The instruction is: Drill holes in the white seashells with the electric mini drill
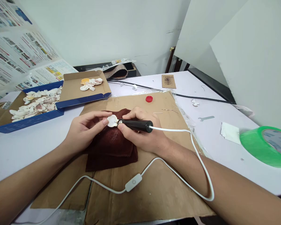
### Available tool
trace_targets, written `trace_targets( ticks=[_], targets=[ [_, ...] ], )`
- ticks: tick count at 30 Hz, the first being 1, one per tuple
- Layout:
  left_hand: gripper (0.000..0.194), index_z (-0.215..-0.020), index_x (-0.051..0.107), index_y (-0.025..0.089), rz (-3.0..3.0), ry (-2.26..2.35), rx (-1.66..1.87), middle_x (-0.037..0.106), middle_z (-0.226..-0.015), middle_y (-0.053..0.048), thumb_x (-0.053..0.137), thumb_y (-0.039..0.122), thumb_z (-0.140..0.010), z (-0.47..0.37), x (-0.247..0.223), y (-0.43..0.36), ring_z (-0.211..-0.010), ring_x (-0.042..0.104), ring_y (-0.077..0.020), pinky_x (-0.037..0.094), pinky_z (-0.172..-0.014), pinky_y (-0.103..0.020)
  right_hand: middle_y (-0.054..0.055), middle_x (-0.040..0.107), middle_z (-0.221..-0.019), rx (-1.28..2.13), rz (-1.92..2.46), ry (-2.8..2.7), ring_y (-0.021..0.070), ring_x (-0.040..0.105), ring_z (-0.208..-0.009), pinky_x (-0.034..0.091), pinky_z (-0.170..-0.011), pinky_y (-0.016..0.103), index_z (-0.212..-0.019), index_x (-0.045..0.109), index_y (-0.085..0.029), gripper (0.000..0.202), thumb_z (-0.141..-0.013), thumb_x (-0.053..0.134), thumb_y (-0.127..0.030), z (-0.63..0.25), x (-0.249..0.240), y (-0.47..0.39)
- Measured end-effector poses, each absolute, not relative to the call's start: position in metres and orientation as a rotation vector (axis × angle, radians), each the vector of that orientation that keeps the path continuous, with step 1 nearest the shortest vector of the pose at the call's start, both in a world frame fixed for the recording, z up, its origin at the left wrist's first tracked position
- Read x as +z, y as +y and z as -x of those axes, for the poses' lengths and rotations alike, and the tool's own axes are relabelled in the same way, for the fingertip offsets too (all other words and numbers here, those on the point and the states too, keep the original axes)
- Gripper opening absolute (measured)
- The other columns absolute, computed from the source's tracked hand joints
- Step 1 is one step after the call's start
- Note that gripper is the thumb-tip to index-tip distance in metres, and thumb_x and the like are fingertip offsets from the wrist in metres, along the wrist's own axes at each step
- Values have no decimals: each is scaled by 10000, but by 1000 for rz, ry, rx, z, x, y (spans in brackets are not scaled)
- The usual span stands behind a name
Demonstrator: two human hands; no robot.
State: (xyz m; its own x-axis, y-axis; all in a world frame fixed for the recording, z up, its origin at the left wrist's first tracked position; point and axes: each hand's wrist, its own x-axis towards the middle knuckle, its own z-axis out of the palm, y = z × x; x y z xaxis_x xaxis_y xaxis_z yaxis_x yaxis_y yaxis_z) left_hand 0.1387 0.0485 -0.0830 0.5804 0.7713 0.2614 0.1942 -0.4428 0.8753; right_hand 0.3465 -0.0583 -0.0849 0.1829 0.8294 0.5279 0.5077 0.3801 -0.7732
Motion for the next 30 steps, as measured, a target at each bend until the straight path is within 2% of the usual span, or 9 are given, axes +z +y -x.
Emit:
trace_targets(
  ticks=[4, 8, 11, 14, 18, 21, 25, 30],
  targets=[
    [218, -1046, 839, 210, -1954, 765, 856, 843, -1131, -84, 742, 386, -960, -140, -80, 48, -1038, 778, -251, 641, -944, -367, -2, 772, -835, 289, 1256, -1526, 177, 696, -702, 542, -693, 349, -908, 692, -257, 105, -881, 759, -333, -347, -87, -59],
    [276, -1017, 827, 190, -1852, 832, 853, 843, -1072, -95, 812, 430, -882, -142, -78, 46, -932, 776, -239, 648, -825, -335, -3, 803, -874, 179, 1230, -1581, 180, 732, -721, 555, -711, 346, -920, 717, -266, 75, -884, 775, -296, -346, -89, -60],
    [336, -998, 804, 175, -1731, 898, 846, 826, -940, -81, 863, 450, -815, -143, -79, 46, -817, 752, -204, 620, -730, -291, -4, 804, -852, 104, 1206, -1657, 186, 746, -733, 563, -701, 331, -924, 720, -272, 67, -890, 774, -255, -346, -87, -62],
    [321, -947, 772, 181, -1651, 962, 823, 772, -800, -35, 878, 441, -791, -143, -81, 47, -712, 695, -157, 547, -631, -237, 4, 796, -838, 116, 1128, -1781, 178, 736, -720, 570, -688, 314, -939, 701, -267, 52, -922, 734, -230, -346, -80, -63],
    [300, -929, 745, 189, -1631, 1020, 799, 697, -721, 1, 847, 449, -818, -142, -82, 47, -627, 601, -125, 441, -547, -215, -4, 766, -796, 86, 1078, -1925, 147, 679, -648, 545, -639, 288, -964, 676, -257, 90, -929, 678, -175, -348, -73, -63],
    [300, -933, 738, 189, -1646, 1015, 792, 663, -700, 11, 834, 442, -803, -144, -81, 45, -622, 583, -128, 435, -552, -221, -27, 699, -718, 51, 1096, -1982, 136, 614, -612, 505, -605, 279, -908, 647, -262, 82, -947, 637, -192, -348, -71, -62],
    [284, -999, 767, 195, -1827, 954, 795, 630, -680, 22, 786, 405, -808, -145, -77, 45, -625, 571, -139, 448, -576, -237, -32, 627, -666, 136, 1106, -2034, 137, 555, -603, 472, -607, 288, -766, 565, -264, 220, -982, 578, -226, -348, -74, -60],
    [264, -1039, 850, 255, -2227, 919, 697, 711, -762, 1, 647, 291, -875, -138, -74, 50, -628, 562, -151, 423, -604, -281, -20, 632, -696, 183, 1144, -2014, 152, 564, -646, 470, -640, 299, -767, 580, -267, 190, -953, 619, -265, -347, -82, -57]
  ],
)
